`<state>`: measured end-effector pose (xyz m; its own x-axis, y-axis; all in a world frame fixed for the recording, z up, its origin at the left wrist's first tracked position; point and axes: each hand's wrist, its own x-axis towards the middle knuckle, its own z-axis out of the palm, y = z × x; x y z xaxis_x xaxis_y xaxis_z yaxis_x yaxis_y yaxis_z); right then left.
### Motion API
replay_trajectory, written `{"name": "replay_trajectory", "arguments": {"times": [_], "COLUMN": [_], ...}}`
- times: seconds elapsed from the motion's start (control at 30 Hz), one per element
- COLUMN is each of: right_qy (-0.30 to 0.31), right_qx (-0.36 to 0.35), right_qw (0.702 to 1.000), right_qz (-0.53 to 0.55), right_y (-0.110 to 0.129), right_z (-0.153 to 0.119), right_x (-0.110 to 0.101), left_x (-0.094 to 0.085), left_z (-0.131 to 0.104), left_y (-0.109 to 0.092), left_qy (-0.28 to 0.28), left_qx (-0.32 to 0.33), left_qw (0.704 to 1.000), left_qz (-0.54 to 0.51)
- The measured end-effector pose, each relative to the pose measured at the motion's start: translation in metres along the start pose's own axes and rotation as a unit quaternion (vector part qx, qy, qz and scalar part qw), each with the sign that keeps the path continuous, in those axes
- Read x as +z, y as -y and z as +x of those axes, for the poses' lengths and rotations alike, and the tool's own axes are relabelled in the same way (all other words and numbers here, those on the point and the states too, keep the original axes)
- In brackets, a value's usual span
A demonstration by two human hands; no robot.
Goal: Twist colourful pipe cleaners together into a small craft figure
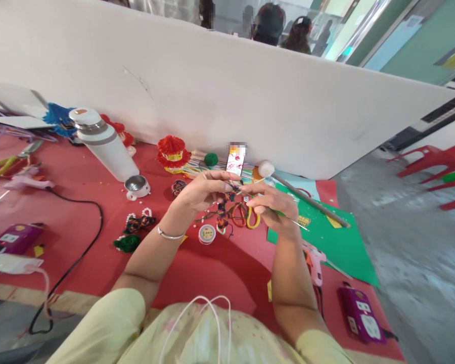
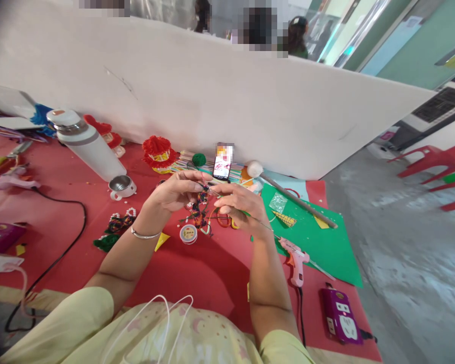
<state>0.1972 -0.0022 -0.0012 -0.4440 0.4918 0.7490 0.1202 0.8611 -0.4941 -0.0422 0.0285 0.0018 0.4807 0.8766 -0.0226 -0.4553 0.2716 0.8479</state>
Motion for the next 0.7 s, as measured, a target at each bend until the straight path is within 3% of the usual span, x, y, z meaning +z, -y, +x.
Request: {"name": "replay_trajectory", "arguments": {"times": [0.2, 0.43, 0.7], "right_qy": [0.022, -0.008, 0.002], "right_qx": [0.002, 0.025, 0.022], "right_qw": [1.000, 0.995, 1.000], "right_qz": [0.021, 0.096, 0.003], "right_y": [0.0059, 0.0031, 0.0115], "right_z": [0.0006, -0.0008, 0.0001], "right_x": [-0.0050, -0.0038, -0.0025], "left_x": [-0.0004, 0.0021, 0.0016], "left_z": [-0.0021, -0.0038, -0.0055], "left_y": [-0.0041, -0.0040, -0.0054], "left_qy": [0.030, 0.051, 0.011], "left_qx": [-0.021, -0.038, 0.016], "left_qw": [0.999, 0.997, 0.996], "left_qz": [0.017, 0.032, 0.090]}}
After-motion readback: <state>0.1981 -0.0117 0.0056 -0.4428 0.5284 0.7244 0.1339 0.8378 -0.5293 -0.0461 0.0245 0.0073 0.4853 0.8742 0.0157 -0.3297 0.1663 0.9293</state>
